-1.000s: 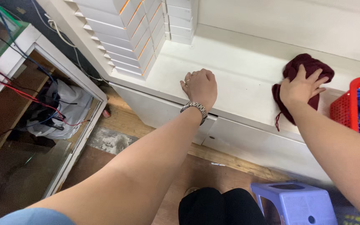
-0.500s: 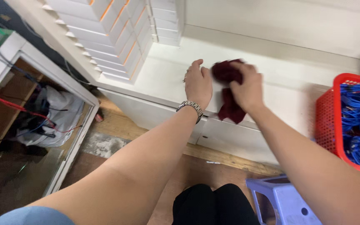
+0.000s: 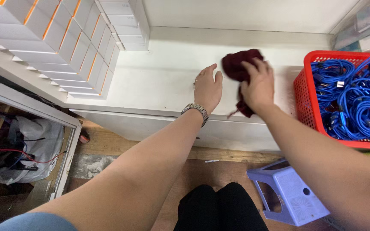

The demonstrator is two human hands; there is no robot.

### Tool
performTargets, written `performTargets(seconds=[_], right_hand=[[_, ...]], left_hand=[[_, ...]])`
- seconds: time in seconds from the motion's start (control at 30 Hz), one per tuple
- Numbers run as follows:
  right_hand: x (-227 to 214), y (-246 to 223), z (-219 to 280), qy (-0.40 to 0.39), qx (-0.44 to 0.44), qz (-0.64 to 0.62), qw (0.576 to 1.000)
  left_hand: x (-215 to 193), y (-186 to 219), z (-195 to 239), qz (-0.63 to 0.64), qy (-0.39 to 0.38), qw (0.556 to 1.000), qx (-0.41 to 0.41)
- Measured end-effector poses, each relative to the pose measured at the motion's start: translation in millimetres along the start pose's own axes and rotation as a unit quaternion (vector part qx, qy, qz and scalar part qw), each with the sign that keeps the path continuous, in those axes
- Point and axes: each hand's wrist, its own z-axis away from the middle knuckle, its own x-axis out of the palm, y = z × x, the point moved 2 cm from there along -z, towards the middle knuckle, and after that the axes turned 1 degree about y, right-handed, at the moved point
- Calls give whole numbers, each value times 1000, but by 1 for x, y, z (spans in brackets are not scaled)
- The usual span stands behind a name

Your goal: The person moves stacks of small white boxes from a shelf to a table, then wipes the shelf with a cloth. They continue to move more boxes and wipe individual boxes with the cloth.

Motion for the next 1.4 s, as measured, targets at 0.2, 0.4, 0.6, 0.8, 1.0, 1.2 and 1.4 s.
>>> performTargets(seconds=[0.2, 0.4, 0.6, 0.8, 1.0, 1.2, 1.4], right_hand=[[-22, 25, 43, 40, 85, -4, 996], [1, -44, 69, -27, 152, 15, 988], [63, -131, -6, -185, 52, 16, 981], [95, -165, -19, -292, -135, -40, 946], [123, -187, -50, -231, -81, -23, 969], [159, -250, -78, -285, -113, -46, 951], [164, -268, -45, -229, -248, -54, 940]], left_hand=[[20, 8, 14, 6, -31, 999, 17], [-32, -6, 25, -13, 37, 999, -35], [-110, -38, 22, -76, 105, 988, -88], [-153, -66, 24, -123, 139, 968, -168], [-171, -97, 28, -151, 183, 949, -207], [-195, -125, 34, -123, 263, 945, -153], [-200, -130, 35, -87, 261, 951, -145]])
